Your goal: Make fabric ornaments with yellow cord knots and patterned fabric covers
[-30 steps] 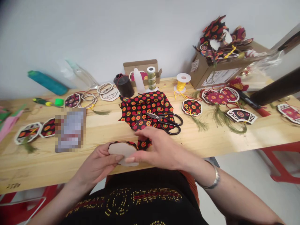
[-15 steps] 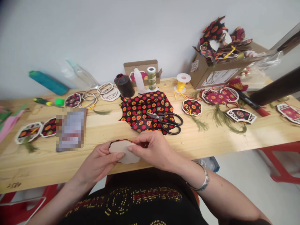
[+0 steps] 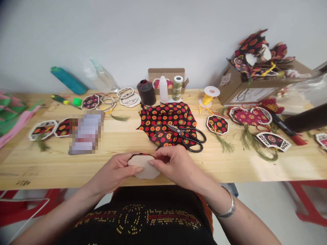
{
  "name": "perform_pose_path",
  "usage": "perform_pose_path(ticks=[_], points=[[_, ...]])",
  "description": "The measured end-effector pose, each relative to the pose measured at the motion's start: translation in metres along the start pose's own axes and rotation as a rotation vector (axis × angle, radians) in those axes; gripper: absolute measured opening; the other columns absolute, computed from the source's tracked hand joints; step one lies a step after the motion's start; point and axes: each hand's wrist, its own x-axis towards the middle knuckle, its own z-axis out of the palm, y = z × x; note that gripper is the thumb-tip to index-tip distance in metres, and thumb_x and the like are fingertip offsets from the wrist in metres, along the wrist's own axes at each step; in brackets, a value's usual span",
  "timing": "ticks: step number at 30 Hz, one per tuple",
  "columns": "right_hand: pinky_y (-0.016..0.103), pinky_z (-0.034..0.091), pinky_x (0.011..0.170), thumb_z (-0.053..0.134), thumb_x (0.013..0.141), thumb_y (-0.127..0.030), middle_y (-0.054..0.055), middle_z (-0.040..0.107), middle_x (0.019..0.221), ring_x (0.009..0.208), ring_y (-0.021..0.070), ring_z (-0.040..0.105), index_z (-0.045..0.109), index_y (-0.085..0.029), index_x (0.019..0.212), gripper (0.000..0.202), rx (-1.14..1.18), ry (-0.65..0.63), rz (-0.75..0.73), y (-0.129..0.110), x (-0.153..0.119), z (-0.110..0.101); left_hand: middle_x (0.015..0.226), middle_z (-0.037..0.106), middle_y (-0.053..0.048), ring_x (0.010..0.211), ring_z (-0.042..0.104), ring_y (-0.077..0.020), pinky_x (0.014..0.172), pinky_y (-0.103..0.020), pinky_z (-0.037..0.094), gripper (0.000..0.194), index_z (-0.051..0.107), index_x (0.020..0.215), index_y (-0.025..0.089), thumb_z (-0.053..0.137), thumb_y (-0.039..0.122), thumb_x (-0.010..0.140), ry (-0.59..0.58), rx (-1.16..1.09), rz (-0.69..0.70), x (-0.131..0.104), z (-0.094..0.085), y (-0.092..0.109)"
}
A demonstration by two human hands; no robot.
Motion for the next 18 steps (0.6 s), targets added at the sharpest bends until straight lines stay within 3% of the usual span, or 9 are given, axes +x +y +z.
perform_pose_path(ticks=[7, 12, 18], points=[[0.021, 0.029, 0.049, 0.057, 0.085, -0.033, -0.004, 0.046, 0.059, 0.056, 0.0074, 0.036, 0.065, -0.014, 0.071, 0.025, -0.087, -0.155, -0.004, 0.0081, 0.0011, -0.0056, 0.108, 0.072, -0.003, 0.093, 0.065, -0.0167, 0.086, -0.031, 0.047, 0.037, 0.068, 0.112, 0.025, 0.064, 0.015, 0.077, -0.048, 0.027, -0.044, 0.0014, 0.0025, 0.0009], [0.022, 0.031, 0.051, 0.053, 0.087, -0.029, -0.003, 0.052, 0.063, 0.057, 0.0077, 0.037, 0.069, -0.015, 0.085, 0.022, -0.053, -0.278, -0.005, 0.0079, 0.0008, -0.0072, 0.113, 0.071, -0.002, 0.101, 0.064, -0.0181, 0.088, -0.033, 0.045, 0.047, 0.064, 0.118, 0.029, 0.062, 0.009, 0.075, -0.088, 0.047, -0.044, 0.0039, 0.0025, 0.0002], [0.022, 0.034, 0.054, 0.054, 0.088, -0.025, -0.003, 0.055, 0.065, 0.059, 0.0079, 0.040, 0.071, -0.015, 0.081, 0.021, 0.115, -0.289, 0.002, 0.0110, 0.0027, -0.0062, 0.121, 0.067, -0.006, 0.102, 0.063, -0.0201, 0.085, -0.032, 0.047, 0.058, 0.054, 0.130, 0.027, 0.062, 0.011, 0.076, -0.092, 0.048, -0.039, 0.0081, 0.0007, -0.0005]])
